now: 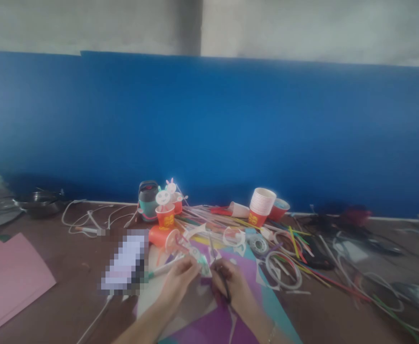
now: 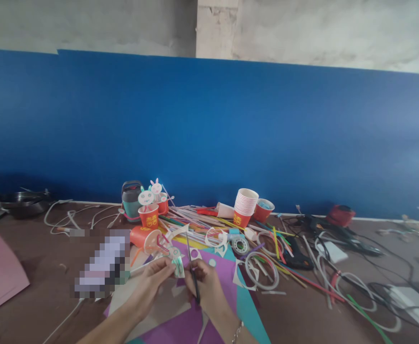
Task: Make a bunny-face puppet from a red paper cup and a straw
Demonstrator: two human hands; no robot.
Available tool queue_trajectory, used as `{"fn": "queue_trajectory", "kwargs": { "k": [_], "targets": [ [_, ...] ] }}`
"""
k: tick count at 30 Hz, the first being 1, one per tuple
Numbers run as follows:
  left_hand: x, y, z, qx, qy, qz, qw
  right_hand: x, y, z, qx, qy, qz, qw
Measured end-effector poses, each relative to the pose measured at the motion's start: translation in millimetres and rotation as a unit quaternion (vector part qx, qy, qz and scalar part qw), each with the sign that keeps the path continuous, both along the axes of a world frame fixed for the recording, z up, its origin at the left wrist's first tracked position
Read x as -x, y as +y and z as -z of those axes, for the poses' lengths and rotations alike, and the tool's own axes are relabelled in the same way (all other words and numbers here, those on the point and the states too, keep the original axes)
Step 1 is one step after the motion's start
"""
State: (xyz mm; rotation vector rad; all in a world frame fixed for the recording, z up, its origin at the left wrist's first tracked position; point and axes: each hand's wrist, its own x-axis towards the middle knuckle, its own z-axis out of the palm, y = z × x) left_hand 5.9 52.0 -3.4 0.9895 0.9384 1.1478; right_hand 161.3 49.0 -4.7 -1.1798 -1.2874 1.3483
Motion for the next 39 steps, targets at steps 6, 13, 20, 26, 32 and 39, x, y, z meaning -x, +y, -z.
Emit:
{"fn": "queue_trajectory", "kwargs": {
  "k": [6, 13, 20, 26, 32, 39],
  "targets": [
    [-1.5, 1.4, -1.4, -0.04, 0.062, -0.02, 0.997, -1.9, -0.1, -2.6, 0.011, 0.054, -0.029, 0.998],
    [-1.7, 0.8, 0.2, -0.036, 0.087, -0.031, 0.995, -1.2, -4.6, -8.7, 0.031, 0.034, -0.048, 0.998],
    [-2.3, -1.5, -3.6, -0.054, 0.101, -0.003, 0.993, -6.1, 3.0, -1.0, 0.023, 0.051, -0.018, 0.998],
    [2.8, 2.6, -5.7, -0.198, 0.267, -0.047, 0.942, -17.1, 11.2, 13.2, 0.037, 0.004, -0.029, 0.999],
    [5.2, -4.1, -4.8, -0.285, 0.36, -0.123, 0.88, -15.8, 10.8, 16.2, -0.005, -0.085, -0.016, 0.996],
    [2.5, -5.2, -16.4, -0.307, 0.369, -0.032, 0.877, -16.6, 0.0, -1.5, -0.083, -0.138, -0.046, 0.986]
  ]
}}
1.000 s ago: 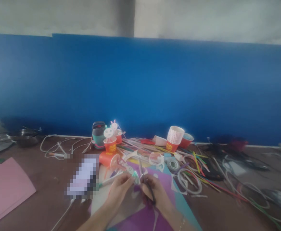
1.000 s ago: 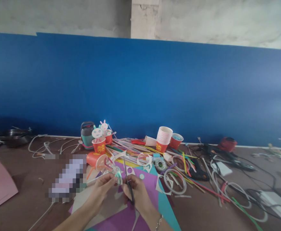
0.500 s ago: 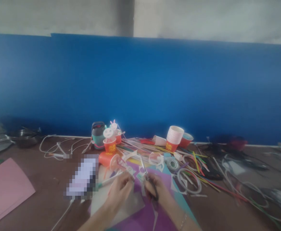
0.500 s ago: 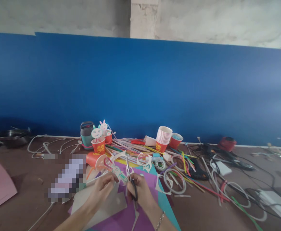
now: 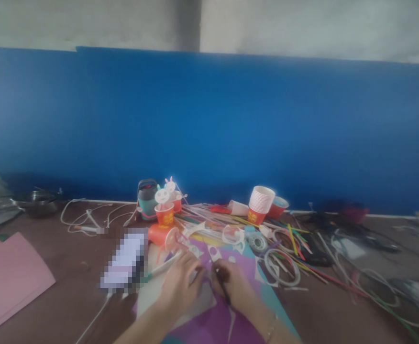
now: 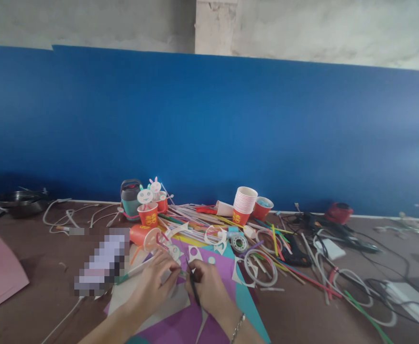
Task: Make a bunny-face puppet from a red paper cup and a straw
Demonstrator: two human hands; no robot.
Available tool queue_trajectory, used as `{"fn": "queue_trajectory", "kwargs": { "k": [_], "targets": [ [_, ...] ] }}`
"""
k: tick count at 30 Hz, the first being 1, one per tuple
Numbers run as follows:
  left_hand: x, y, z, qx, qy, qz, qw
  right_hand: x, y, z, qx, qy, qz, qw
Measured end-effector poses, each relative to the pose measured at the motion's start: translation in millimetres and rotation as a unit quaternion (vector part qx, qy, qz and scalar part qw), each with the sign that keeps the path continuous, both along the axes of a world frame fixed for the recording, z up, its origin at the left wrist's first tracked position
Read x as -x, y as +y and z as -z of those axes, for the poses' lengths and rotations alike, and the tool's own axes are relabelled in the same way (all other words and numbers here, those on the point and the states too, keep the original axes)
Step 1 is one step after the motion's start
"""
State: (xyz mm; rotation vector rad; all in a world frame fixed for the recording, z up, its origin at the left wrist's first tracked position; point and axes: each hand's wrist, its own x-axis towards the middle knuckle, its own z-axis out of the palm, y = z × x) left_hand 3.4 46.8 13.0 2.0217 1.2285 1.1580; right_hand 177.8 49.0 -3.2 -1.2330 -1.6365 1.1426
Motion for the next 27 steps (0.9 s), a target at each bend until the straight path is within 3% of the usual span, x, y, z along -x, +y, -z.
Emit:
{"fn": "queue_trajectory", "kwargs": {
  "k": [4, 6, 9, 11, 14, 19, 22, 27],
  "targets": [
    [-3.3, 3.1, 6.1, 0.089, -0.065, 0.01, 0.994, 0.3, 3.1, 9.0, -0.01, 0.07, 0.032, 0.997],
    [-5.1, 5.2, 10.8, 0.167, -0.138, -0.001, 0.976, 1.4, 5.0, 11.6, -0.002, 0.097, 0.066, 0.993],
    [-6.4, 8.2, 12.6, 0.211, -0.206, -0.01, 0.955, 3.2, 4.4, 6.5, -0.001, 0.124, 0.088, 0.988],
    [-5.8, 8.7, 9.8, 0.238, -0.288, -0.017, 0.927, 4.8, 1.3, -0.7, 0.002, 0.128, 0.061, 0.99],
    [-4.2, 6.9, 4.2, 0.283, -0.422, -0.036, 0.86, 9.2, -5.8, -10.0, 0.039, 0.092, -0.01, 0.995],
    [-7.1, 1.6, -0.5, 0.307, -0.503, -0.047, 0.807, 19.8, -15.5, -8.5, 0.054, 0.063, -0.057, 0.995],
    [-10.5, -1.7, -1.7, 0.323, -0.498, -0.032, 0.804, 23.2, -17.6, -2.9, 0.038, 0.069, -0.063, 0.995],
    [-11.2, -5.0, 3.7, 0.318, -0.459, -0.026, 0.829, 22.9, -17.3, 1.8, 0.028, 0.085, -0.06, 0.994]
  ]
}}
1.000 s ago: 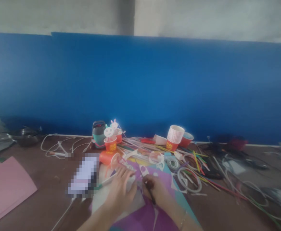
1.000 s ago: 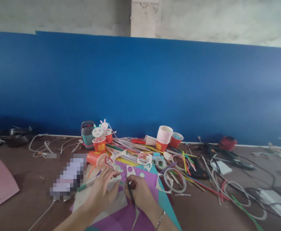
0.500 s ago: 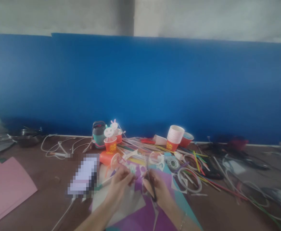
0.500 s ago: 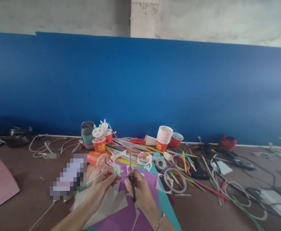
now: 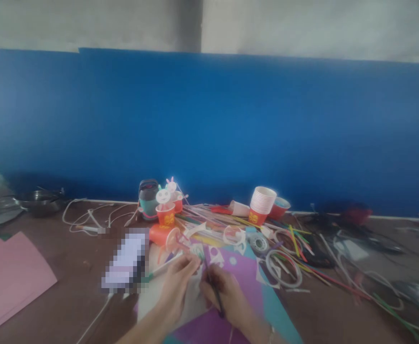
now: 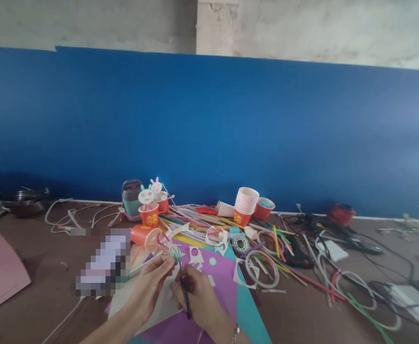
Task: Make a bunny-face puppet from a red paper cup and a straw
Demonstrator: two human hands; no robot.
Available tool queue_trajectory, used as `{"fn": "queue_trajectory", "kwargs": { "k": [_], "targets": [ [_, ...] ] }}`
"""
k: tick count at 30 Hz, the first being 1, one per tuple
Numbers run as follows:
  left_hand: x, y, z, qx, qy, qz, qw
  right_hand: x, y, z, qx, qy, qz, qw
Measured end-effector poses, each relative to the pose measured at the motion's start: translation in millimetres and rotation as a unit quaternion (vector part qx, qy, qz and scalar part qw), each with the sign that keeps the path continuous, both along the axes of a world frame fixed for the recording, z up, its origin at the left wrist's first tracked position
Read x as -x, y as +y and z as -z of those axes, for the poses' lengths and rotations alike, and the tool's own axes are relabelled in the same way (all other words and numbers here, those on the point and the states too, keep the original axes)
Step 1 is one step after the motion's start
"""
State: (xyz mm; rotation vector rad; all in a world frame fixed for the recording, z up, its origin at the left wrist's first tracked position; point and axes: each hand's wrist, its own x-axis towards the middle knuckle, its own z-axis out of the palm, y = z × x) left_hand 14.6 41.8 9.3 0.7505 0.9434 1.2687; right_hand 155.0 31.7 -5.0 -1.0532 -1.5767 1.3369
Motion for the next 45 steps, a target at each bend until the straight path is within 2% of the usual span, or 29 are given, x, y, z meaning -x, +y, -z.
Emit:
{"fn": "queue_trajectory", "kwargs": {
  "k": [6, 12, 16, 22, 31, 37, 45],
  "targets": [
    [-0.3, 0.2, 3.7, -0.014, 0.037, -0.025, 0.999, 1.0, 0.5, -1.7, 0.004, 0.01, 0.0, 1.0],
    [-2.0, -1.5, -3.1, 0.014, -0.015, 0.006, 1.0, 1.8, -0.1, -3.5, 0.013, 0.023, -0.008, 1.0],
    [-1.0, -1.7, -1.7, 0.008, -0.03, 0.016, 0.999, 1.6, 0.2, -1.6, 0.015, 0.024, -0.002, 1.0],
    [-1.4, 0.3, -0.1, 0.018, -0.041, 0.014, 0.999, 1.7, 2.3, 1.6, 0.019, 0.024, -0.002, 1.0],
    [-2.5, -0.8, -4.8, 0.023, -0.05, 0.017, 0.998, 1.2, 0.6, -4.0, 0.003, 0.001, -0.004, 1.0],
    [-1.3, 0.4, 0.2, 0.024, -0.053, 0.021, 0.998, 2.2, 1.4, 1.5, 0.018, 0.029, -0.003, 0.999],
    [-1.3, 0.4, -2.2, 0.021, -0.064, 0.009, 0.998, 1.5, 2.9, 7.7, 0.0, 0.027, 0.001, 1.0]
  ]
}}
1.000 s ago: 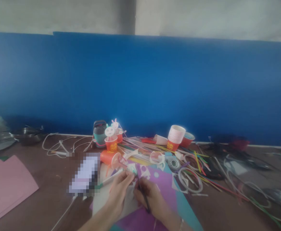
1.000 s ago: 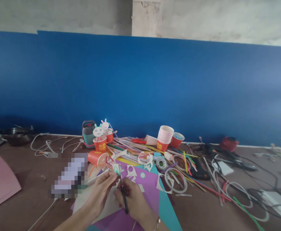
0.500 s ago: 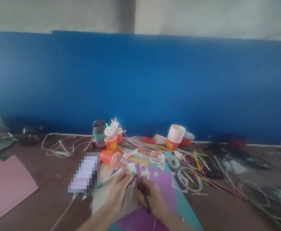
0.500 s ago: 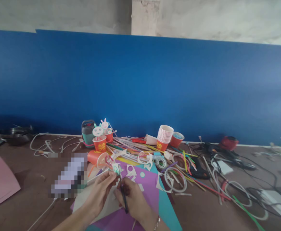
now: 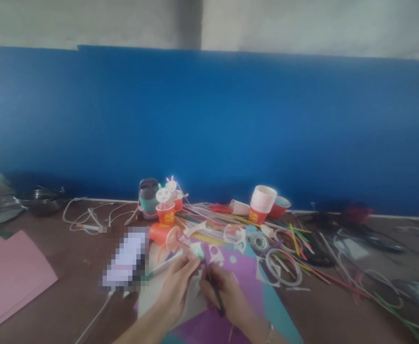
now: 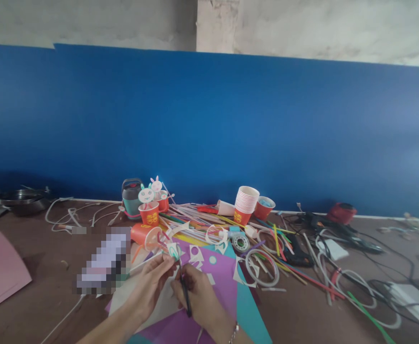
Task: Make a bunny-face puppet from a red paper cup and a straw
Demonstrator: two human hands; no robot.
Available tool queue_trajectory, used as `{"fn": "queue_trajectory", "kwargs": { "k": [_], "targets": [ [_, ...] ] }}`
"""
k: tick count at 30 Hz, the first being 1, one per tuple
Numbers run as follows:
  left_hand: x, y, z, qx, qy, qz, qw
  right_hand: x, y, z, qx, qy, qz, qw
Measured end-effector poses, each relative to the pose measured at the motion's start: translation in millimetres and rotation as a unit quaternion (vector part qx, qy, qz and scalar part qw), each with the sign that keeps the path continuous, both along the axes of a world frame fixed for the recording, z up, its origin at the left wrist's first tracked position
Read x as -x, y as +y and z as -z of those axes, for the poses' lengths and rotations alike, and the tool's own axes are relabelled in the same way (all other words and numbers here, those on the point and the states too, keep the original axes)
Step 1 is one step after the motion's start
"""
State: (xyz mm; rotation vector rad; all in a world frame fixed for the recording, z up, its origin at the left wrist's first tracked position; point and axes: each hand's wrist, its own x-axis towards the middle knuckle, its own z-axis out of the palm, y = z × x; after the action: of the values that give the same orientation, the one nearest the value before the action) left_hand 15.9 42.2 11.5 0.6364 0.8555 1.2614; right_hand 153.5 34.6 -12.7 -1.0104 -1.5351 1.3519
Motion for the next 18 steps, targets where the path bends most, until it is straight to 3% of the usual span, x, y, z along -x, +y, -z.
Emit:
{"fn": "queue_trajectory", "kwargs": {
  "k": [18],
  "targets": [
    [-0.1, 0.6, -3.2, 0.001, 0.001, -0.008, 1.0, -0.8, -0.3, -3.9, -0.028, -0.022, 0.004, 0.999]
  ]
}}
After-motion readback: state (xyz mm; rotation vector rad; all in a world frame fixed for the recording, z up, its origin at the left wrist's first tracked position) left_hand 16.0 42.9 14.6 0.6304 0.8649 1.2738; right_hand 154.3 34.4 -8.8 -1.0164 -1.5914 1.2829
